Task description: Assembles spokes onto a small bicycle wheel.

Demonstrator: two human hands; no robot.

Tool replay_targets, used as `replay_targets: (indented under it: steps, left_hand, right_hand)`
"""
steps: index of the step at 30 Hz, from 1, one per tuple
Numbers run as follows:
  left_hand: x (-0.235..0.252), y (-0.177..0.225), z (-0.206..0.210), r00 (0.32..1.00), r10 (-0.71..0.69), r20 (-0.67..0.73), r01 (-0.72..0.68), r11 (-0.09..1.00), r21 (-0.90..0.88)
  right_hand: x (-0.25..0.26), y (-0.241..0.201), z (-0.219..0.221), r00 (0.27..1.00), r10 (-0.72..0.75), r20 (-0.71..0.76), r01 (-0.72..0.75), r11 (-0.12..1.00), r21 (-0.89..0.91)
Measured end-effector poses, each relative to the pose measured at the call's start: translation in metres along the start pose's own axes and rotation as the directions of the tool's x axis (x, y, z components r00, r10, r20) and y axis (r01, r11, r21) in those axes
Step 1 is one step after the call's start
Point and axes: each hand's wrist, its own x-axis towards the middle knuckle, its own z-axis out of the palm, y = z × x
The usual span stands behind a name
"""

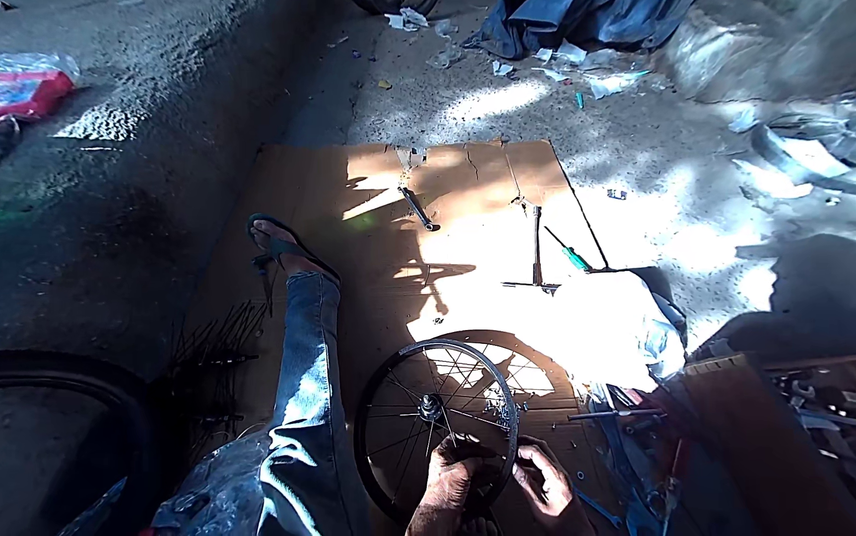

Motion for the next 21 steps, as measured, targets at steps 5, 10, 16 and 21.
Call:
replay_targets:
  steps: [5, 10, 16, 21]
  left_hand:
    - [0.0011, -0.0012, -0.0008, 1.000, 0.007, 0.011, -0.007, 1.000, -0.001]
    - [0.0008, -0.0005, -0.0003, 1.000, 0.015, 0.016, -0.015, 1.000, -0.013]
    - [0.0009, 0.0014, 0.0015, 1.000, 0.008, 0.007, -0.008, 1.000, -0.019]
    - [0.0013, -0.0006, 0.0016, 1.000, 0.017, 0.003, -0.017, 1.000, -0.022]
  right_hand:
    - [0.0013, -0.0015, 0.0010, 1.000, 0.024, -0.017, -0.024, 1.000, -0.005]
    - [0.0011, -0.0036, 0.0020, 1.000, 0.015, -0.003, -0.015, 1.000, 0.022]
    - [0.0006, 0.0014, 0.0038, 0.997, -0.054, -0.059, 0.052, 0.998, -0.037]
    - [0.0000, -0.0032, 0.0052, 0.999, 0.012, -0.032, -0.011, 0.999, 0.036]
